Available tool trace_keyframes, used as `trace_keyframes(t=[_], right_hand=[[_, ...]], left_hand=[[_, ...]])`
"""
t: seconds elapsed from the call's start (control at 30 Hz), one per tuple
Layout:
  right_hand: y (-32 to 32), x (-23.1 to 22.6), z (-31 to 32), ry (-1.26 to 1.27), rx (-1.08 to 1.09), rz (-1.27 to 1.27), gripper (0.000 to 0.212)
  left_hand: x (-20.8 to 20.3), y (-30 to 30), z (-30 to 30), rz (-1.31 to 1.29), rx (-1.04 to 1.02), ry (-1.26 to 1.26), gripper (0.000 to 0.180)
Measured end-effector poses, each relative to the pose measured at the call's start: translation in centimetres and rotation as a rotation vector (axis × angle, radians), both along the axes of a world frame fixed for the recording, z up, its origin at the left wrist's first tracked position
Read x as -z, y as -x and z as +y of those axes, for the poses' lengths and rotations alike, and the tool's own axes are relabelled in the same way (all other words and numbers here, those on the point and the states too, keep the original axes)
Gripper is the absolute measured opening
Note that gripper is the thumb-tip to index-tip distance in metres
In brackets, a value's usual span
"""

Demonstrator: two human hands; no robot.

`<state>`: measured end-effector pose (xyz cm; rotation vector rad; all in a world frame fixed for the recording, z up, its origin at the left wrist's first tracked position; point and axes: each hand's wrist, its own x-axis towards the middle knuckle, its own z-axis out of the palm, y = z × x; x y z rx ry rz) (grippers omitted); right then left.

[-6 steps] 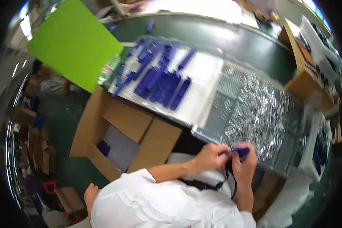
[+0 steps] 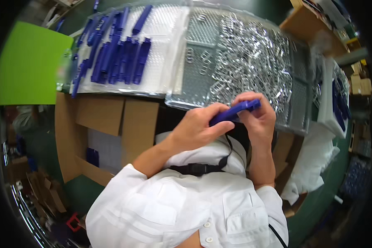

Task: Assembling small electronic components into a blue plastic housing at a factory workbench.

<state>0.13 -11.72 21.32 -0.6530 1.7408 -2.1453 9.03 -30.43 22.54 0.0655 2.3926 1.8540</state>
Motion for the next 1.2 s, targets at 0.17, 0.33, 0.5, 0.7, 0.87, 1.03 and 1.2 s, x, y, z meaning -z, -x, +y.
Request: trace_keyframes(t=[0.17, 0.33, 0.5, 0.7, 0.87, 1.03, 1.2], right_hand=[[-0.1, 0.5, 3.1, 0.188, -0.027, -0.051, 0.047], [-1.4, 0.0, 3.5, 0.410, -0.127, -0.246, 0.069], [-1.4, 0.8, 3.6, 0.328, -0.077, -0.304, 0.070], [-0.6, 0.8, 3.1, 0.335, -0.097, -0.322, 0.068], [-0.4, 0.9, 2.9, 0.340, -0.093, -0.302, 0.068], [-0.2, 0.7, 2.9, 0.319, -0.105, -0.296, 0.067], [-0.1, 0.8, 2.7, 0.303, -0.107, -0.294, 0.069]], left_hand=[[-0.2, -1.5, 0.6, 0.060, 0.059, -0.252, 0.046], [0.3, -1.7, 2.6, 0.448, -0.165, 0.159, 0.057], [0.0, -2.2, 3.5, 0.443, -0.201, 0.181, 0.064], [0.1, -2.3, 3.4, 0.414, -0.192, 0.197, 0.067], [0.3, -2.3, 3.4, 0.439, -0.210, 0.200, 0.066], [0.3, -2.5, 3.4, 0.425, -0.194, 0.194, 0.068], [0.5, -2.5, 3.3, 0.450, -0.201, 0.179, 0.069]])
